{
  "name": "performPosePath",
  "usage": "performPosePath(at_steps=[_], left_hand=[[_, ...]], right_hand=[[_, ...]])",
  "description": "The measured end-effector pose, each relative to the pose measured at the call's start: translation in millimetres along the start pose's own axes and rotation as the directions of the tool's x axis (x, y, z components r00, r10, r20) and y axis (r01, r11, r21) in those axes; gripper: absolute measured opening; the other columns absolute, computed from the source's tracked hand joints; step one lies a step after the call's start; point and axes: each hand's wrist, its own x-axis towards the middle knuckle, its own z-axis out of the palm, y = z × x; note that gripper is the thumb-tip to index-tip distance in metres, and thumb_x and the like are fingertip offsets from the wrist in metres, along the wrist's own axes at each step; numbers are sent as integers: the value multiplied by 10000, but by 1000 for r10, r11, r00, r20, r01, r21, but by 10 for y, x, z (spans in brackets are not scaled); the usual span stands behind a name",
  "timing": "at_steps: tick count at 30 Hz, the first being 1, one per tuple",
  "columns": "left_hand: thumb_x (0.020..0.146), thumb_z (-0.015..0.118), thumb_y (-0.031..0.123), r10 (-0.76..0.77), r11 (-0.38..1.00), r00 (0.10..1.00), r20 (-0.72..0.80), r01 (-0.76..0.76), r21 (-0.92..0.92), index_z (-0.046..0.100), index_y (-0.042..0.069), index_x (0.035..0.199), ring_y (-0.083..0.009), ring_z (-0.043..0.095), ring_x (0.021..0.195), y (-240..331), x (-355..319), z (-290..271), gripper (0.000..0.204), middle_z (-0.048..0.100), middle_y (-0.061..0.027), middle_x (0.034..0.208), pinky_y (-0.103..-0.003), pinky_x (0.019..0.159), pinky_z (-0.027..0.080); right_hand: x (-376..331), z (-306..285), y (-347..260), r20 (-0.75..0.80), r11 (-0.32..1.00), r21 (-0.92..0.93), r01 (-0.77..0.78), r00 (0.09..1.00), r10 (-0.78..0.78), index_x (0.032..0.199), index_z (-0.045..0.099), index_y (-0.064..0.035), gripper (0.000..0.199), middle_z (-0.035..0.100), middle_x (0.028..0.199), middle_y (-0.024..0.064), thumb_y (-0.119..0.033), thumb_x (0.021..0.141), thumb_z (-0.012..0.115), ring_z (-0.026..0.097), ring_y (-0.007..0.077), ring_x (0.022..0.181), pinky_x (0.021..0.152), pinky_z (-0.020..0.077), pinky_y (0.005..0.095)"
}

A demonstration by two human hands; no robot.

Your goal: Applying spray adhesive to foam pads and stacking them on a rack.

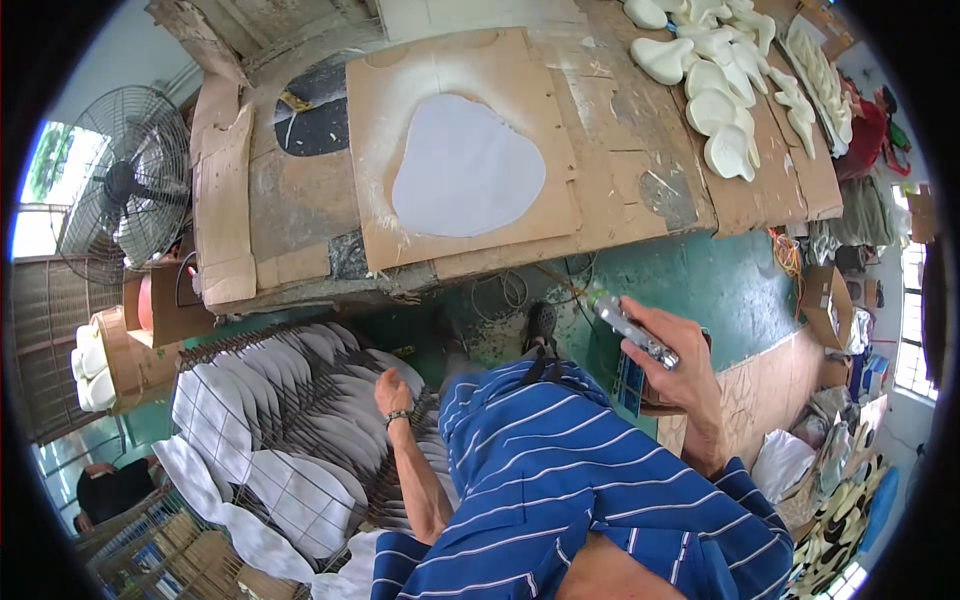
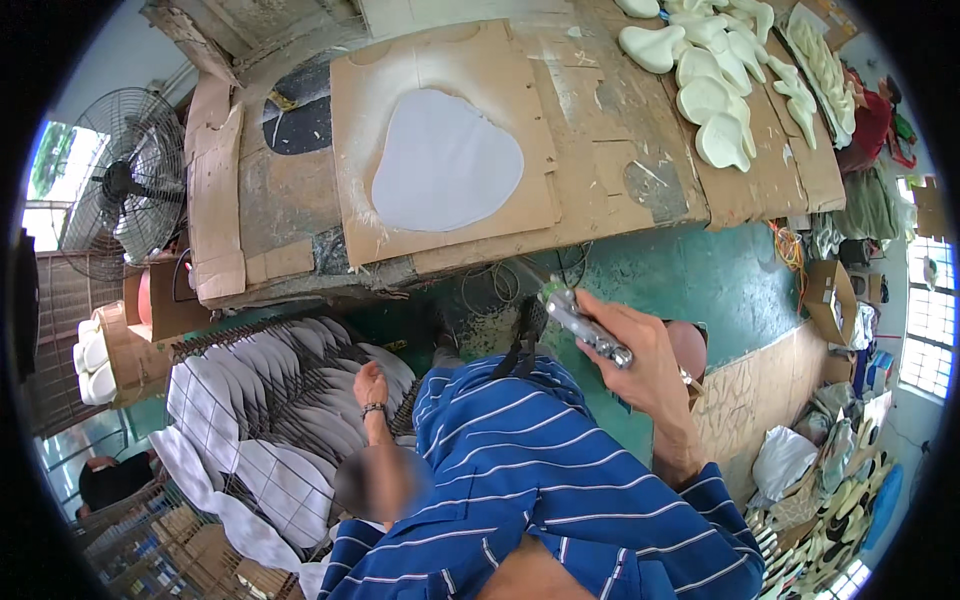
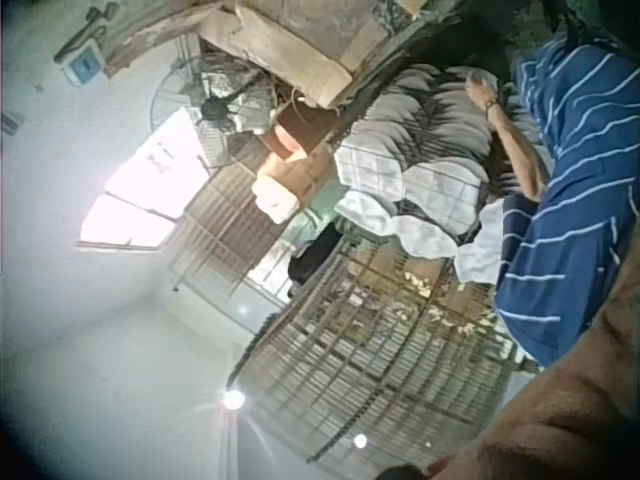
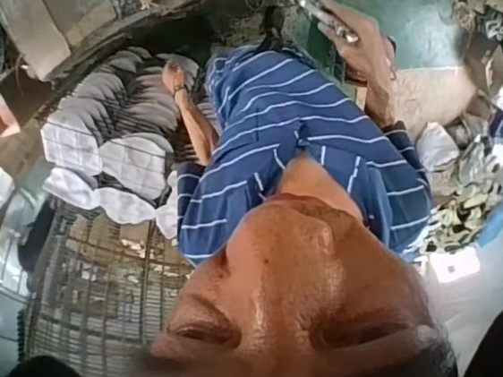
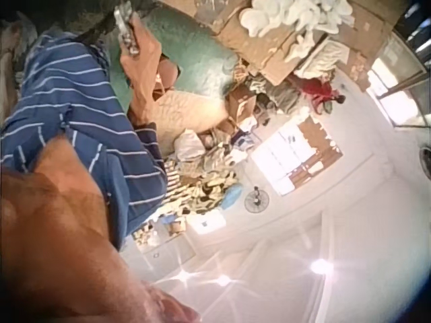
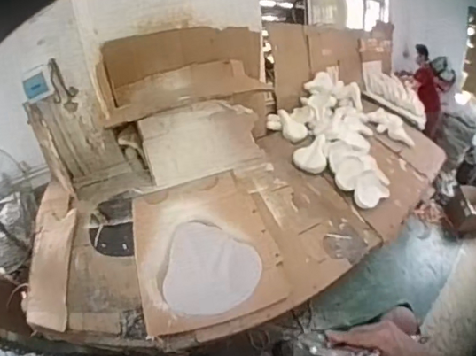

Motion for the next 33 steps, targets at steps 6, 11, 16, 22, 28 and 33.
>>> performPosePath(at_steps=[6,11,16,22,28,33], left_hand=[[850,658,143,-198,979,961,192,203,-6,705,90,1234,-283,719,939,-740,-63,466,390,748,-119,1049,-425,866,566],[855,657,140,-287,915,907,309,355,-193,703,93,1241,-273,716,924,-1063,-389,605,392,747,-109,1039,-429,858,567],[859,656,138,-341,792,832,438,505,-344,701,96,1248,-263,714,909,-1244,-576,731,394,746,-100,1028,-434,850,567],[864,655,136,-358,581,743,565,651,-488,699,99,1256,-251,711,890,-1256,-246,815,397,745,-88,1016,-440,840,567],[868,654,134,-380,358,683,624,731,-581,697,102,1263,-241,708,875,-1103,171,773,399,744,-78,1005,-445,832,568],[850,674,118,-436,662,804,404,591,-461,708,-16,1208,-200,703,790,-659,220,676,383,751,-105,974,-320,675,568]], right_hand=[[324,57,-155,-253,995,86,59,967,-35,1354,636,-4,580,732,1087,193,74,793,758,724,297,916,815,542,321],[191,7,-103,-159,998,21,65,985,-61,1356,635,-4,578,737,1087,184,74,795,754,721,292,905,815,547,329],[73,-76,-85,-169,990,-5,-138,976,136,1298,680,-4,514,744,1112,201,13,793,779,738,311,975,845,552,339],[41,-152,44,-151,967,-12,-254,957,249,1308,677,-9,516,740,1140,206,3,803,782,736,308,974,863,547,333],[267,230,-212,-4,978,205,28,1000,-27,1377,627,-19,607,731,1090,187,67,793,772,727,296,954,845,549,334],[467,312,-109,-182,991,112,75,982,-54,1371,625,0,582,731,1094,191,60,809,765,728,289,941,831,548,329]])
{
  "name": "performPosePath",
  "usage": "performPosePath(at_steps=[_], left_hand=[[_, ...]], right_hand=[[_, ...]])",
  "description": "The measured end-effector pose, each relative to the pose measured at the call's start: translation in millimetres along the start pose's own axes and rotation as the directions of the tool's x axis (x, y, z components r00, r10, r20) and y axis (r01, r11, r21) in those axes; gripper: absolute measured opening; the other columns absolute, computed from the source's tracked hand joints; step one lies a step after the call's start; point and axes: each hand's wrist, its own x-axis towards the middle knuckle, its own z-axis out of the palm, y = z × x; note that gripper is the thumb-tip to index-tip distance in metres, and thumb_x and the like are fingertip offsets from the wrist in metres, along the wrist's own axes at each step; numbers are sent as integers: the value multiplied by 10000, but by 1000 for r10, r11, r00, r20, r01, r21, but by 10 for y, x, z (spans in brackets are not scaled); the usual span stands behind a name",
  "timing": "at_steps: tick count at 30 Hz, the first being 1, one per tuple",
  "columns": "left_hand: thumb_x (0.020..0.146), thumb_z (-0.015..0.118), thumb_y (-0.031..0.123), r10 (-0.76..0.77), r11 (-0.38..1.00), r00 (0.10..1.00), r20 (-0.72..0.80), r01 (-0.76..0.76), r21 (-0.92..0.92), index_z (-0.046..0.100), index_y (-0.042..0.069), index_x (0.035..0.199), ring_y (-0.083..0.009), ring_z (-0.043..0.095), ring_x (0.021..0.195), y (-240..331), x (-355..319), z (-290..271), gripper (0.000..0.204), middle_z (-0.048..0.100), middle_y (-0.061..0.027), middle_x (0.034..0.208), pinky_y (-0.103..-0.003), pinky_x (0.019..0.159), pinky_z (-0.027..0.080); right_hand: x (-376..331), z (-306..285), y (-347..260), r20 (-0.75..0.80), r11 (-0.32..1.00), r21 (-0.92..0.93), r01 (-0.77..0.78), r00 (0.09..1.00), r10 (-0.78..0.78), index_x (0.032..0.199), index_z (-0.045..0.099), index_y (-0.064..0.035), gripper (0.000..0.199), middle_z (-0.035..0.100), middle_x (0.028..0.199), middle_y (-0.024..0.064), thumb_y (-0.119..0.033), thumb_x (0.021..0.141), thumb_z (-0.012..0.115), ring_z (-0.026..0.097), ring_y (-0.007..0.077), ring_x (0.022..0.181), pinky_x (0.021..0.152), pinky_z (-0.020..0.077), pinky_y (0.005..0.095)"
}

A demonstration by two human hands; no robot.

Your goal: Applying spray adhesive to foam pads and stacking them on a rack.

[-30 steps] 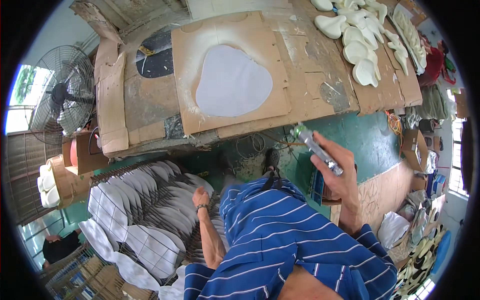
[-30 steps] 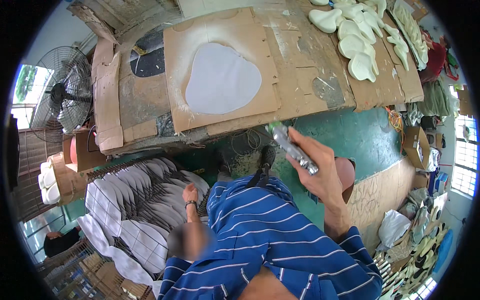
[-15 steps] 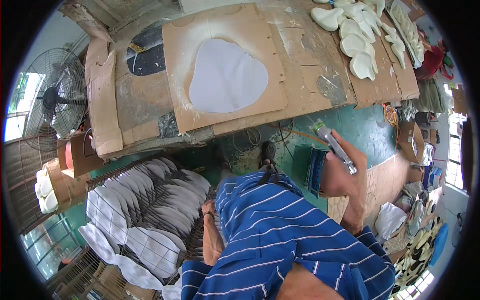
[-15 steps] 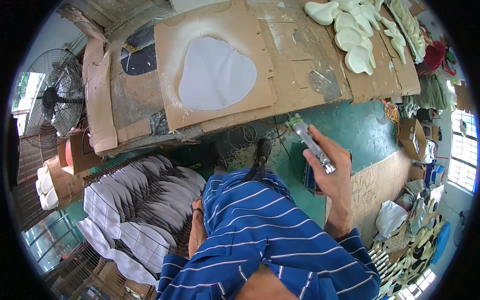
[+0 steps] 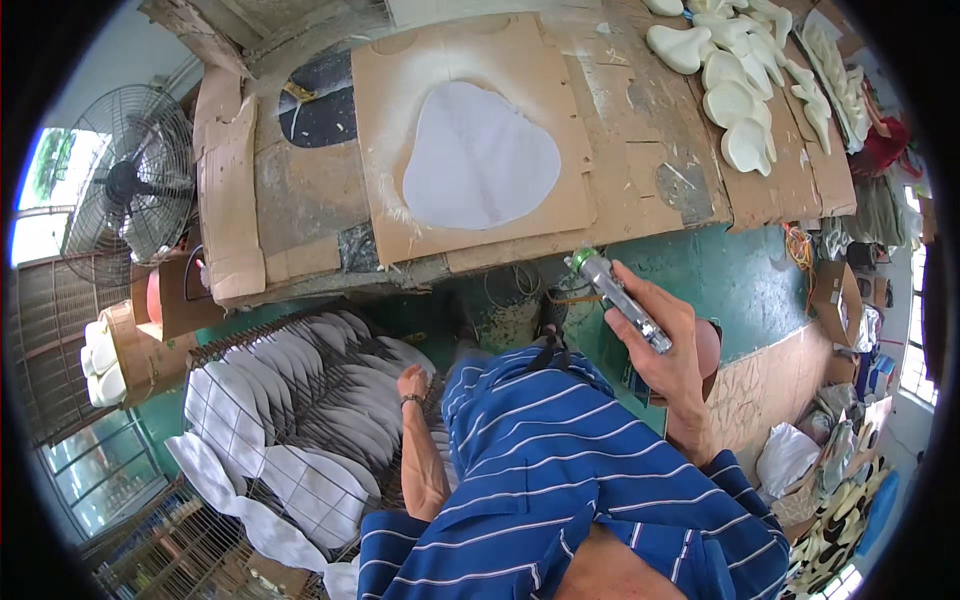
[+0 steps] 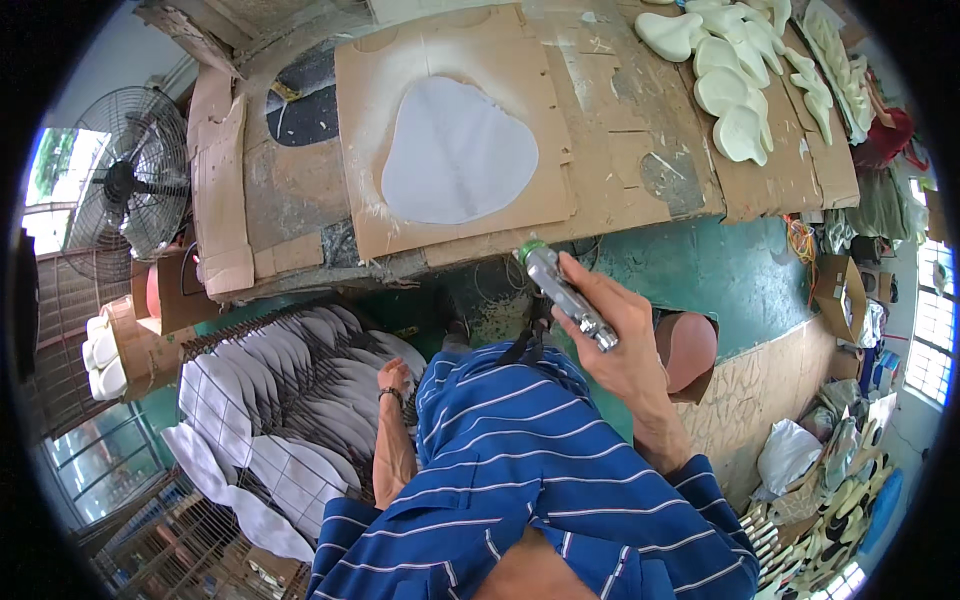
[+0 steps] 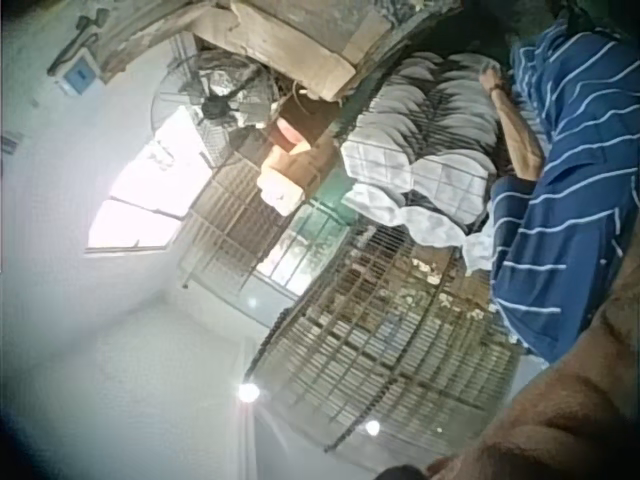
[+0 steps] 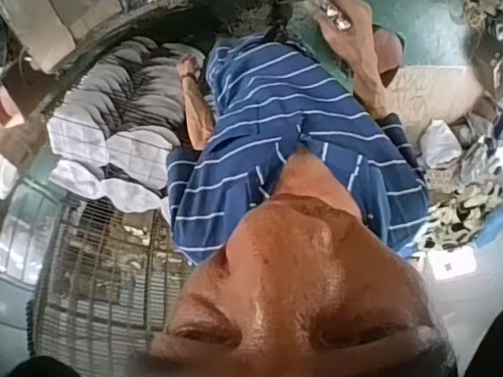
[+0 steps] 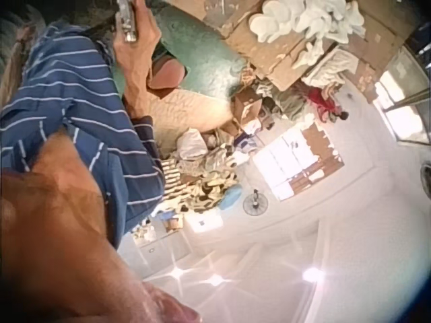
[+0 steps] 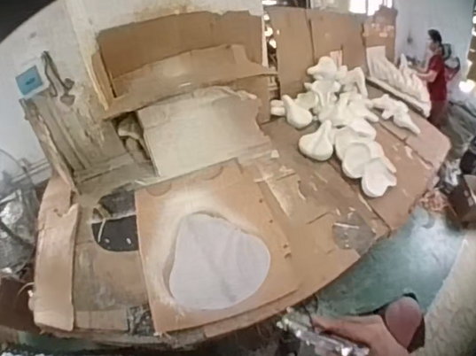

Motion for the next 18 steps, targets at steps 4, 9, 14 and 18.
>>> performPosePath(at_steps=[4,9,14,18], left_hand=[[895,636,111,-89,994,994,63,85,66,701,44,1236,-192,687,808,-23,6,47,354,734,-68,942,-361,685,545],[900,658,130,-24,997,1000,-3,24,76,699,27,1203,-206,695,767,-719,279,-62,322,730,-96,875,-337,631,540],[907,656,138,-172,956,932,319,236,-175,713,43,1188,-213,701,758,-437,273,-88,302,735,-102,880,-353,609,542],[896,652,149,-236,972,968,86,234,36,730,59,1186,-221,709,763,-285,154,36,313,740,-110,890,-362,602,547]], right_hand=[[42,-22,31,-134,997,-20,-80,988,77,1327,652,18,489,739,1119,198,12,850,760,729,265,939,832,547,319],[-74,-180,67,-183,995,-19,-100,979,95,1331,648,27,489,742,1136,201,10,855,759,732,249,954,841,547,313],[-343,-437,71,-164,967,-113,-227,964,208,1318,660,29,487,743,1124,210,27,840,755,735,263,963,833,545,319],[-301,-391,-52,-138,988,-114,-107,986,91,1338,646,24,528,738,1100,206,37,822,759,725,276,925,811,538,321]])
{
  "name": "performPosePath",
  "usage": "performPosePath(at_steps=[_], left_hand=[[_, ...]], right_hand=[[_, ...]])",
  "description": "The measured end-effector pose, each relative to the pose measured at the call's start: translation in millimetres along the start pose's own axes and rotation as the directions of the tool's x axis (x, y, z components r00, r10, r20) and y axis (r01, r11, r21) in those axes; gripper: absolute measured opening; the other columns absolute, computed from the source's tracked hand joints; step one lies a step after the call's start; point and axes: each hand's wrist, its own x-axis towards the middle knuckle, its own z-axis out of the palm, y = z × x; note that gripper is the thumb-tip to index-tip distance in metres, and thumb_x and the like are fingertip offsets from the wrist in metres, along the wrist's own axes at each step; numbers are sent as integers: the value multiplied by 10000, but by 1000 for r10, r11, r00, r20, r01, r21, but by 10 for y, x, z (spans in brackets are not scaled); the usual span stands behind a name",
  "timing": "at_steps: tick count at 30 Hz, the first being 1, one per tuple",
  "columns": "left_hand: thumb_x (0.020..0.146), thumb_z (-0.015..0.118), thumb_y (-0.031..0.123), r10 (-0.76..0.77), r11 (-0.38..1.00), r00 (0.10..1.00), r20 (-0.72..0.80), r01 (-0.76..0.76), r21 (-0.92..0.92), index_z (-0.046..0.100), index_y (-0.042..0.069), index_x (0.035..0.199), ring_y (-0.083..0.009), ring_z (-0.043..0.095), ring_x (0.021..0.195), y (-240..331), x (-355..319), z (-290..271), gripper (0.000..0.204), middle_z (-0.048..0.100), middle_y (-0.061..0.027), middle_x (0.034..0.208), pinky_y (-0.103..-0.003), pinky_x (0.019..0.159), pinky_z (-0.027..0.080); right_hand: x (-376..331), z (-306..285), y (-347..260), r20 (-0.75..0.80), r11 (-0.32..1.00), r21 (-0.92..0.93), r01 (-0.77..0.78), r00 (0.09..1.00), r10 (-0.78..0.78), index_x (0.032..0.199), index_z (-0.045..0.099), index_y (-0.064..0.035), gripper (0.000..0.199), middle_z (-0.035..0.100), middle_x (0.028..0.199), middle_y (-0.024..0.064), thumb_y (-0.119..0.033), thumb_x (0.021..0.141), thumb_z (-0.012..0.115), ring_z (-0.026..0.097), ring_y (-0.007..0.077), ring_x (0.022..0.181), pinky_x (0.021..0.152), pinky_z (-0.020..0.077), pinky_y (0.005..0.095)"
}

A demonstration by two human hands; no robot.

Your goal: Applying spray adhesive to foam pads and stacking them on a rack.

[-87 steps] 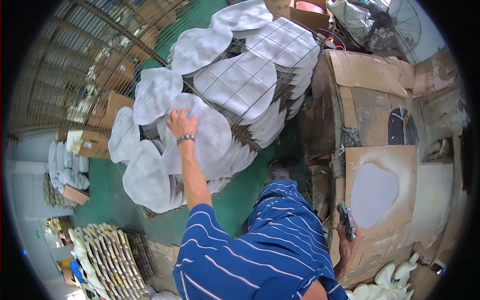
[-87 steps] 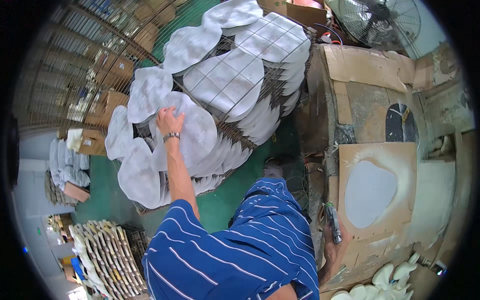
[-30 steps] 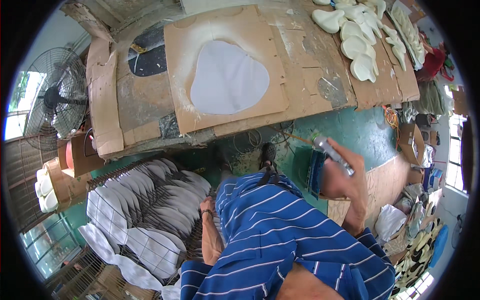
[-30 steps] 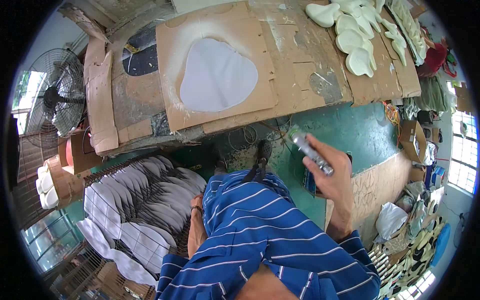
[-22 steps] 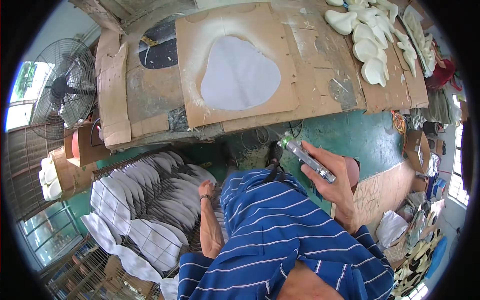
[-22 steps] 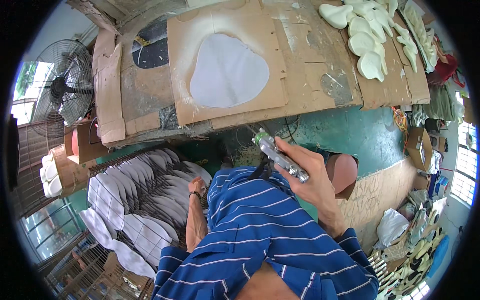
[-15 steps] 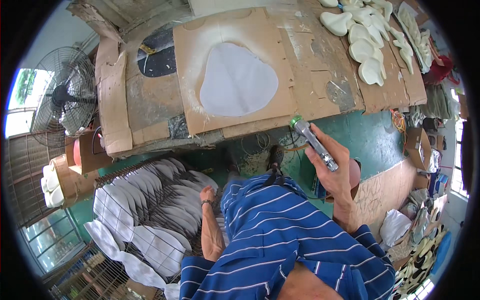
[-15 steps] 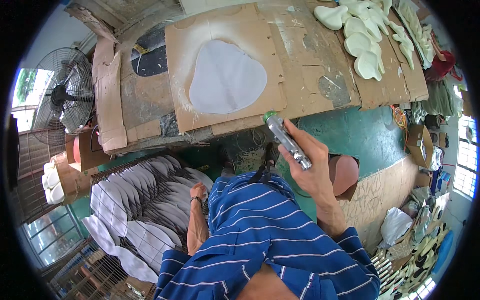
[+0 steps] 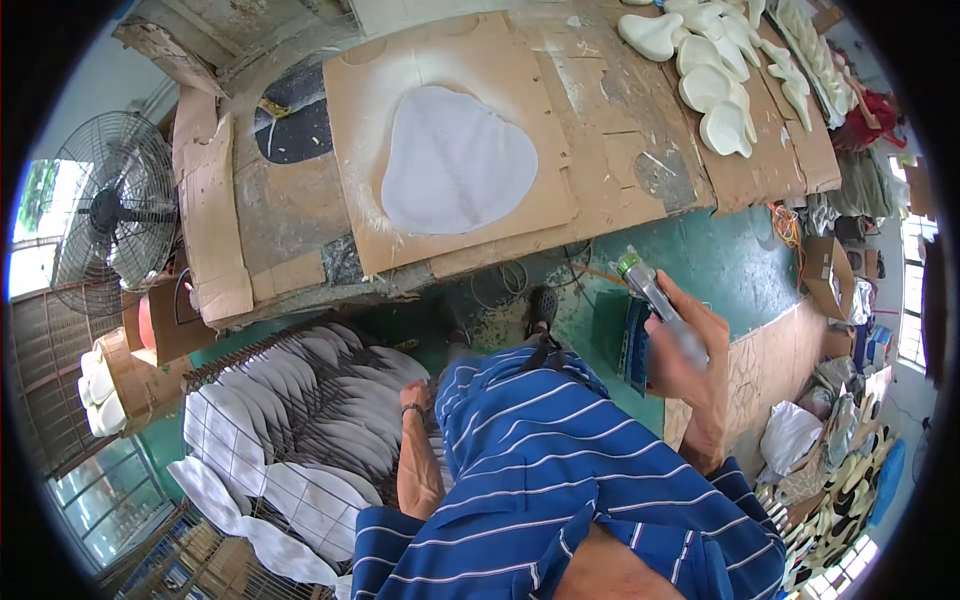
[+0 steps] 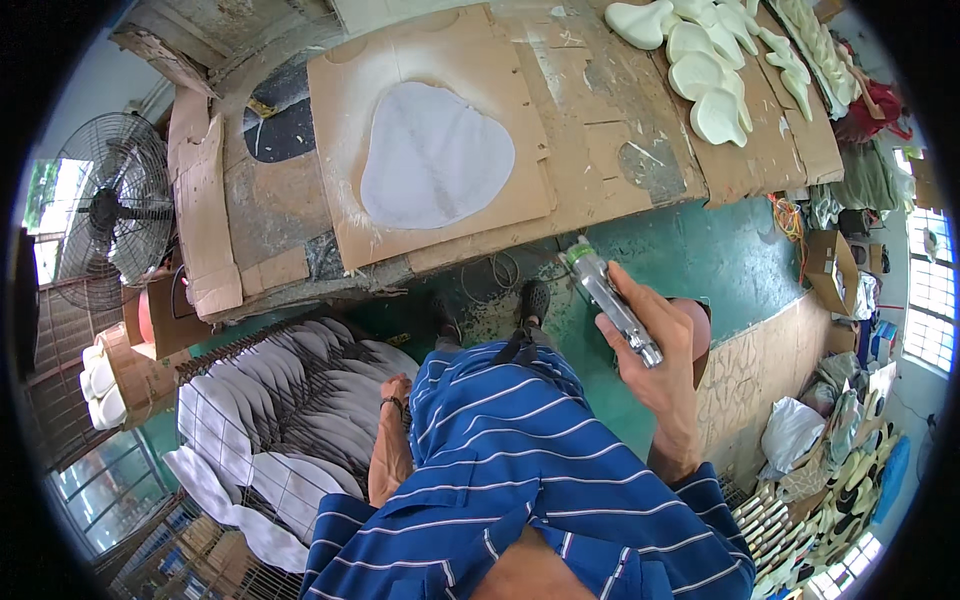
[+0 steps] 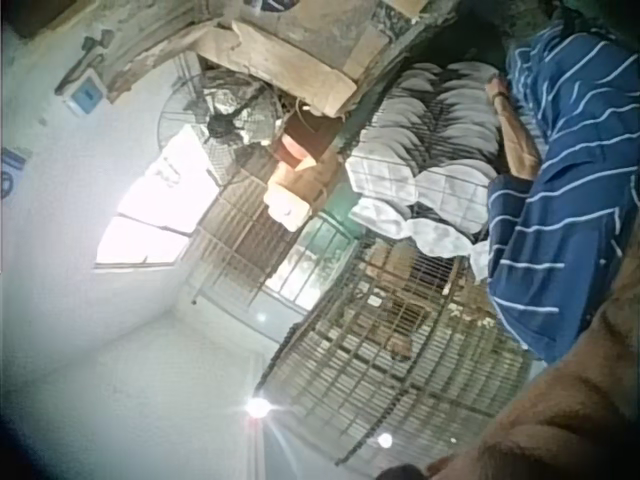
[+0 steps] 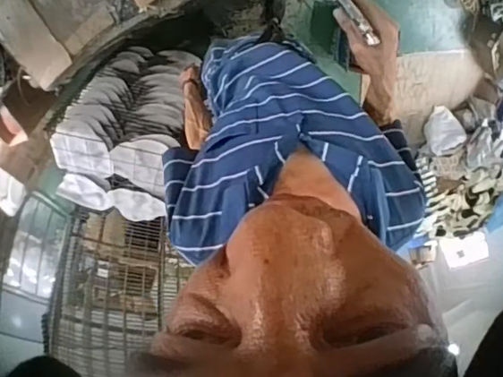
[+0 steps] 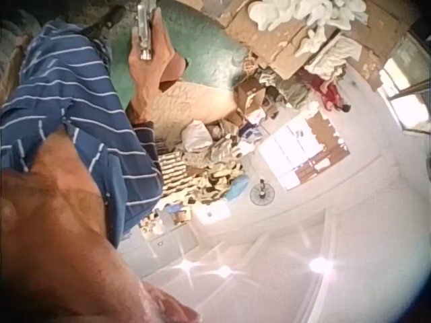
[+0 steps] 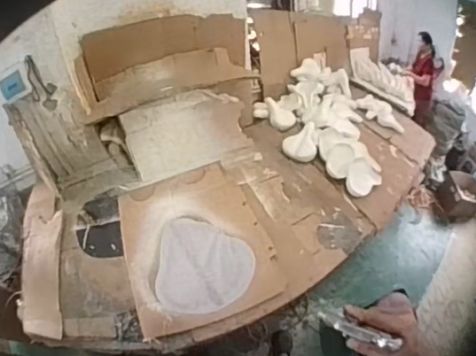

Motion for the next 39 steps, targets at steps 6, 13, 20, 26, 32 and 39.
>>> performPosePath(at_steps=[6,13,20,26,32,39], left_hand=[[876,653,131,155,973,988,-18,-149,174,704,55,1234,-204,691,810,444,-140,179,370,736,-87,957,-381,712,562],[916,642,98,157,963,987,46,-163,216,681,67,1271,-170,670,833,514,-126,246,359,727,-50,975,-401,736,544],[865,692,136,418,854,908,-37,-379,358,742,62,1183,-148,680,783,666,-64,305,331,744,-60,877,-321,712,549],[915,697,184,836,534,536,-120,-743,404,753,84,1123,-275,731,923,1799,-550,855,237,758,-147,997,-385,869,560],[924,675,201,938,346,281,-205,-799,491,739,101,1123,-345,681,843,2916,-595,1355,231,709,-142,957,-437,801,548],[823,770,210,970,242,176,-169,-622,744,731,115,1162,-354,598,1076,3575,-563,1719,354,639,-142,1099,-468,910,503]], right_hand=[[-28,-136,-208,126,1000,-17,11,992,-9,1348,645,8,558,732,1059,179,47,805,768,714,271,898,809,531,321],[-108,-190,-185,171,999,34,-24,985,18,1351,638,12,594,716,1018,179,83,773,759,708,282,898,796,527,305],[-225,-230,-127,118,995,65,-79,990,71,1347,651,0,575,724,1013,170,59,787,764,699,253,891,797,527,319],[-365,-159,64,20,978,-66,-196,980,197,1345,650,10,533,732,1050,162,35,824,761,701,233,927,844,523,309],[-298,14,-167,119,988,89,-126,986,115,1348,643,9,574,718,1020,181,73,788,752,695,241,868,794,525,299],[-481,-267,-70,107,977,23,-212,972,209,1331,655,20,540,731,1026,169,41,801,757,699,220,880,787,524,303]])
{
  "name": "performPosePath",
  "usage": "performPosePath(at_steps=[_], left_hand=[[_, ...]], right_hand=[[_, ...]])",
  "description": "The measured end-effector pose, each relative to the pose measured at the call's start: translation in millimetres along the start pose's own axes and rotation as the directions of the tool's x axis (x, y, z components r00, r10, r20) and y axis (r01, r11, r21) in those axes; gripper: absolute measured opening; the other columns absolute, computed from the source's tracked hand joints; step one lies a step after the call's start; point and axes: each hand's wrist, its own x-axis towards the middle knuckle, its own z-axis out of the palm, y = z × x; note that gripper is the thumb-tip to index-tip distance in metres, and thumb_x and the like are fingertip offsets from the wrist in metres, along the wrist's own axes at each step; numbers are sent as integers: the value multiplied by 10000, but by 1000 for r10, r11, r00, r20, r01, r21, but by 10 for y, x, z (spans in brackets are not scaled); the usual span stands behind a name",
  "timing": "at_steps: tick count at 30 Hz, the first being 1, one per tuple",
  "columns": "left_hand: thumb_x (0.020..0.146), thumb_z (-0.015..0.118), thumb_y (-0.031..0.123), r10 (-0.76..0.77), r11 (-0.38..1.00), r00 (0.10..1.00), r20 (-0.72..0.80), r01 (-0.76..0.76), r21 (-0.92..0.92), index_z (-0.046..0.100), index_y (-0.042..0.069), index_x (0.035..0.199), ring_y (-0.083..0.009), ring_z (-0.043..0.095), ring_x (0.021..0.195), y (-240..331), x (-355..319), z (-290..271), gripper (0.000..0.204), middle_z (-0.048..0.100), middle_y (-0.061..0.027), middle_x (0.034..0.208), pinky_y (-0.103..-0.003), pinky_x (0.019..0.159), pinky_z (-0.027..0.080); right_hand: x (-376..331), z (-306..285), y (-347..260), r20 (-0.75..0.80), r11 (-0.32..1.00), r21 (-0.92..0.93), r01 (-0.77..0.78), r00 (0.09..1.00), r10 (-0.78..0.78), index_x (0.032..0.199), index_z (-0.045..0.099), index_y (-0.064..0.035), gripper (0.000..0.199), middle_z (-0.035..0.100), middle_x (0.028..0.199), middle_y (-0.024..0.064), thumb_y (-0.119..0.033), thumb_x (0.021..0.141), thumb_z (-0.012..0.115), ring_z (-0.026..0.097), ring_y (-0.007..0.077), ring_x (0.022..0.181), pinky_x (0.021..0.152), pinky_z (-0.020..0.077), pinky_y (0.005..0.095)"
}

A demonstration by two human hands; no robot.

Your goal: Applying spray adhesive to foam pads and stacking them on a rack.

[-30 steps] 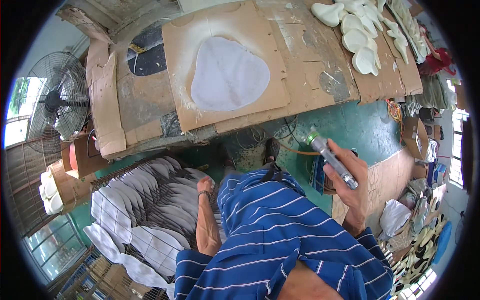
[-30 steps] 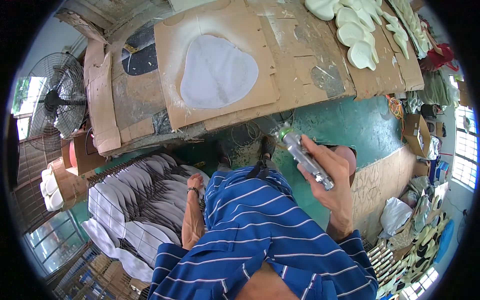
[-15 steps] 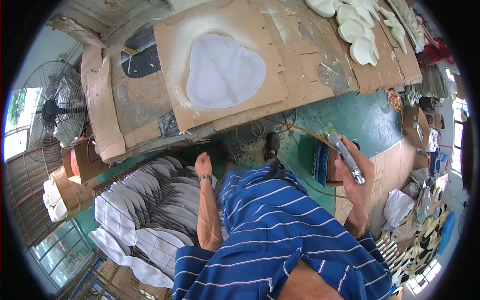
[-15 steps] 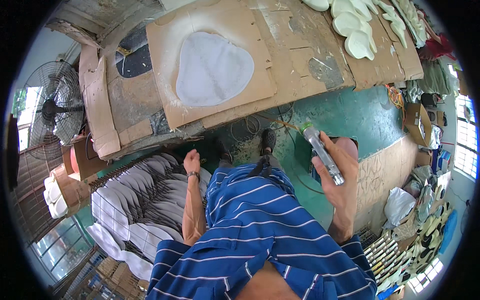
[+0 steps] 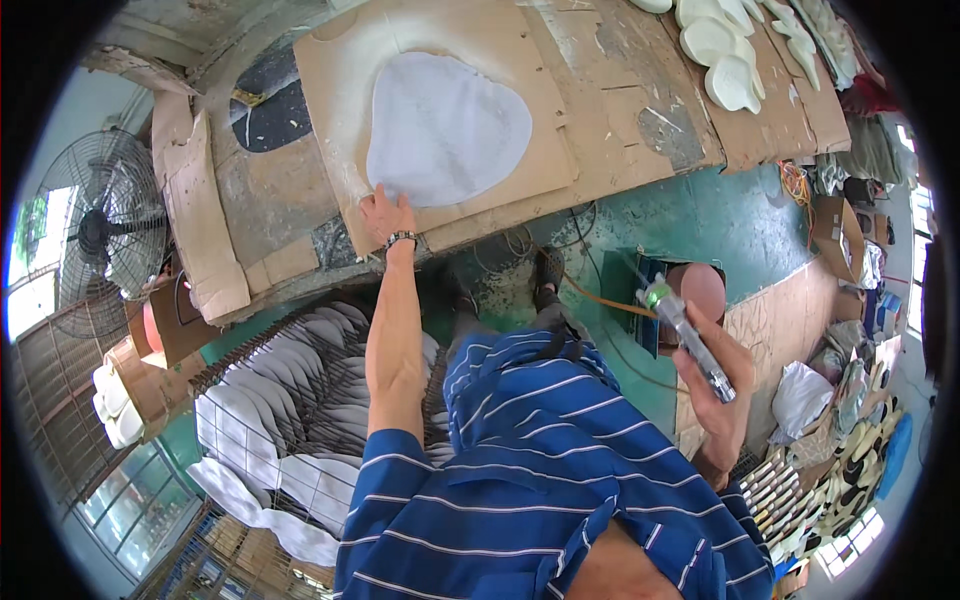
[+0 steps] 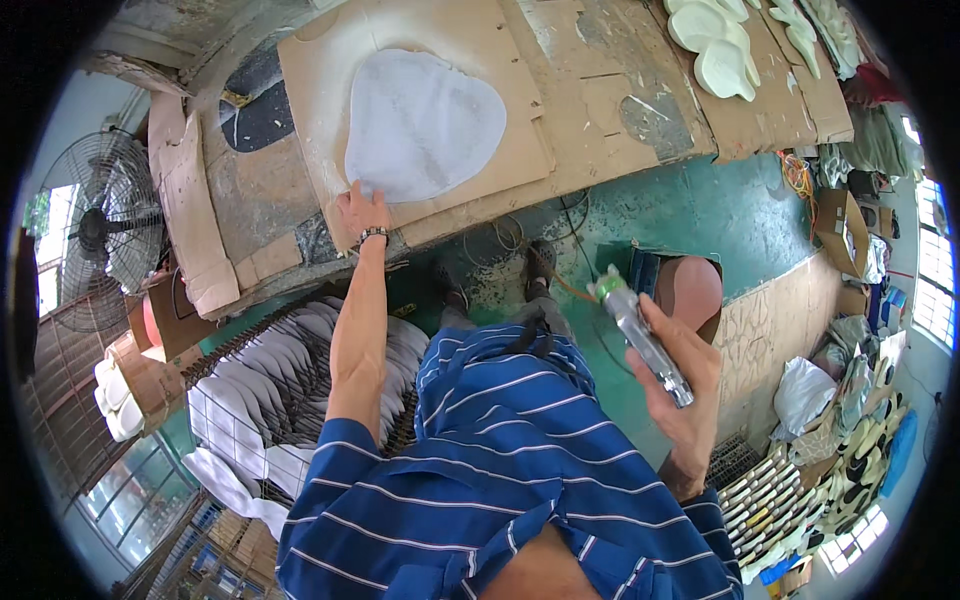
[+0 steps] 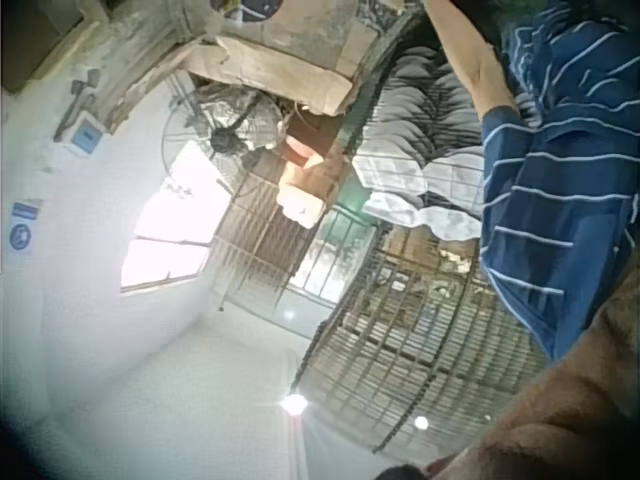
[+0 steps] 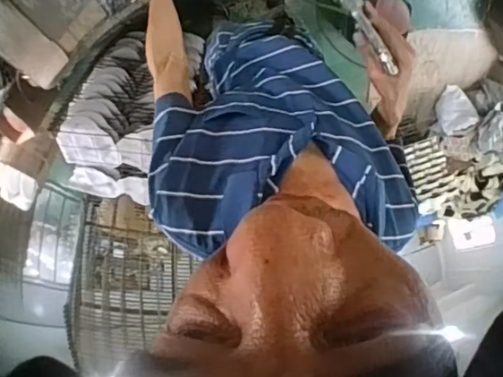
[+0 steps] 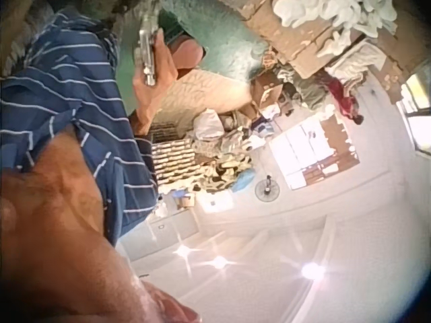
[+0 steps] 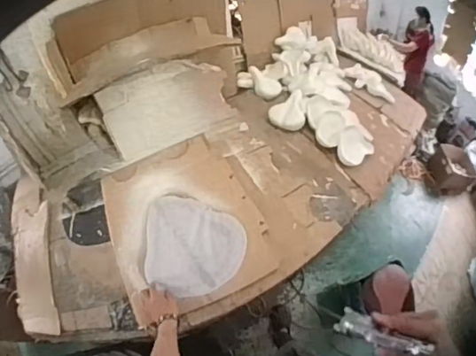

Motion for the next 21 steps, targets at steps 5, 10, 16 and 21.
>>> performPosePath(at_steps=[5,10,16,21], left_hand=[[757,841,214,46,994,998,48,-50,96,767,123,1122,-325,598,1076,99,84,-65,384,635,-128,1090,-448,922,505],[767,814,134,-174,982,978,111,180,-48,772,143,1118,-323,611,1076,-16,213,-28,353,641,-119,1097,-477,918,508],[800,792,132,-305,948,948,-87,295,-117,735,154,1172,-361,600,1096,104,253,1,377,575,-154,1180,-481,926,513],[818,800,144,-213,976,973,90,216,-33,725,120,1198,-371,583,1116,-74,158,-50,388,550,-168,1229,-495,911,504]], right_hand=[[-8,74,80,-113,998,-36,-60,992,55,1314,669,22,497,736,1030,174,13,825,760,711,223,896,789,522,315],[25,108,95,-53,990,89,-107,992,112,1339,653,32,490,744,1006,120,-113,890,783,693,155,873,798,540,290],[83,158,36,-16,998,59,-13,1000,14,1351,647,10,521,731,996,142,-25,848,777,698,198,840,756,533,289],[109,41,-52,168,998,61,-35,986,24,1335,656,16,537,736,1020,167,-47,822,801,708,234,871,791,533,306]])
